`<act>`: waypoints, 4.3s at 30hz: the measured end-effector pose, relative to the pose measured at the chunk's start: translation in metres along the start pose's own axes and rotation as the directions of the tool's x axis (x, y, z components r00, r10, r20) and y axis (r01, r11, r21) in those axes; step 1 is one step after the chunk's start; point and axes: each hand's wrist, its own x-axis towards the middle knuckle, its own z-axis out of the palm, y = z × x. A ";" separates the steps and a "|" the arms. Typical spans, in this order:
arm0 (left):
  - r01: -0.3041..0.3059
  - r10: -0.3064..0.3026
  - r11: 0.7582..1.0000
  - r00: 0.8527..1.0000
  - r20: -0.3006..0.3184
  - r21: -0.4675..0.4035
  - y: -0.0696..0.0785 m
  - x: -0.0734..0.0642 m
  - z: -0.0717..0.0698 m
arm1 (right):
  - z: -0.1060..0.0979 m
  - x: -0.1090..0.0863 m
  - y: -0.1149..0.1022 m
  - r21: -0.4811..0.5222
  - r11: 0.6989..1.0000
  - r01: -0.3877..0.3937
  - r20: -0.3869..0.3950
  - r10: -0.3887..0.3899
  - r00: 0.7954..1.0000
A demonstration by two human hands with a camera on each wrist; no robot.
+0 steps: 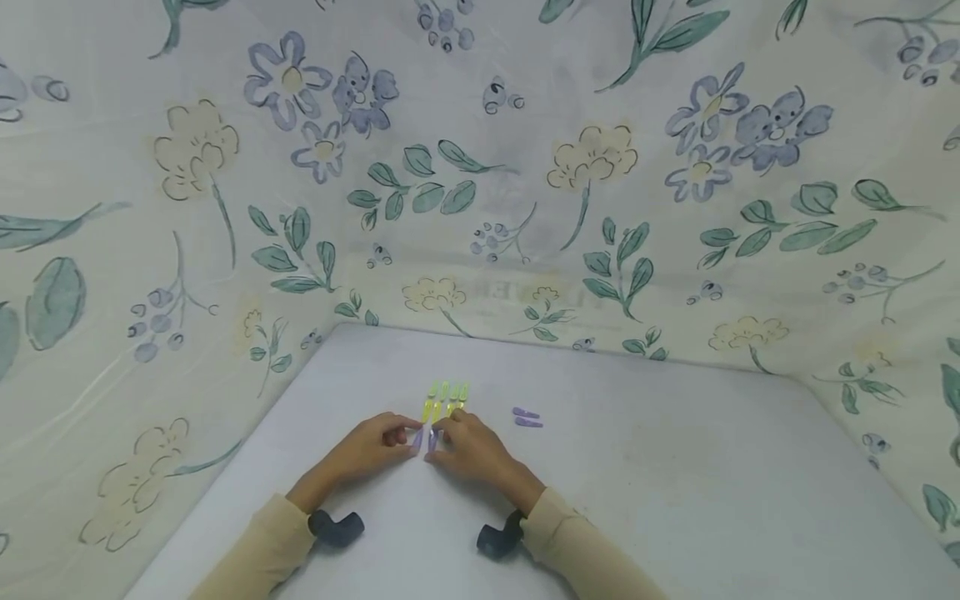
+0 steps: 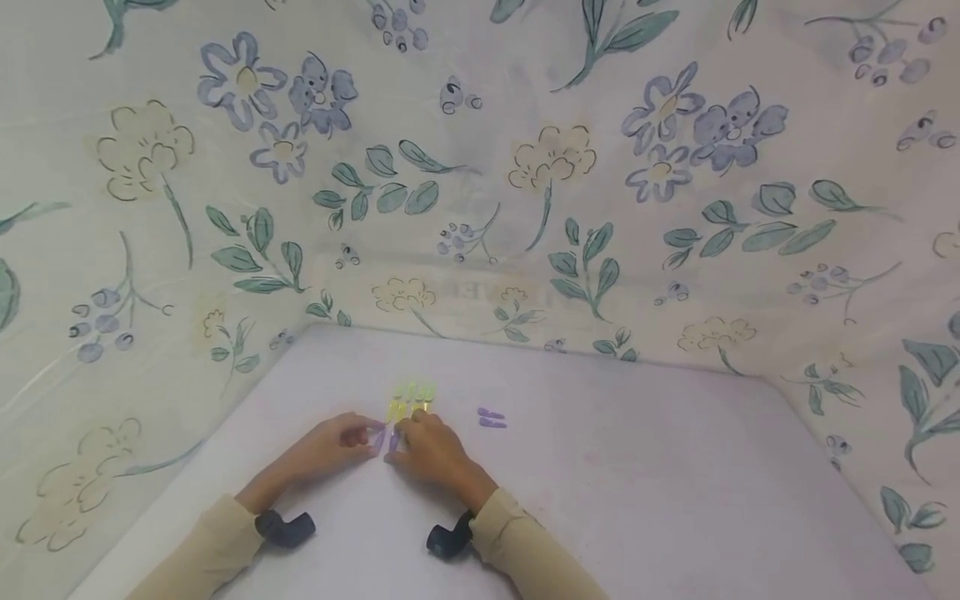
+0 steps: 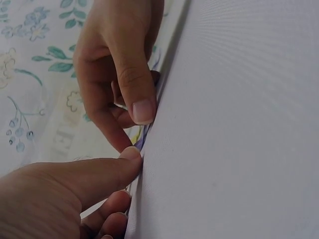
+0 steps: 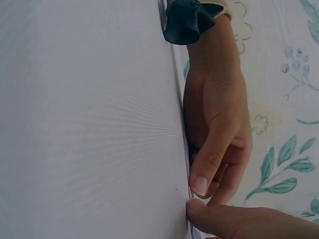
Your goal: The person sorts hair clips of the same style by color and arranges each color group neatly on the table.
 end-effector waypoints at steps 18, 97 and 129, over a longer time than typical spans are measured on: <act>0.032 -0.032 0.999 0.999 -0.004 0.002 -0.002 0.002 0.003 | -0.001 0.000 0.000 -0.024 1.000 0.014 0.006 -0.014 1.000; 0.014 -0.009 0.998 0.997 -0.080 0.055 0.006 0.000 0.009 | -0.055 -0.037 0.097 0.387 0.882 -0.270 -0.195 0.364 0.911; 0.006 -0.001 0.999 0.995 -0.096 0.044 0.003 0.002 0.010 | -0.059 -0.041 0.116 0.233 0.933 -0.274 0.008 0.280 0.960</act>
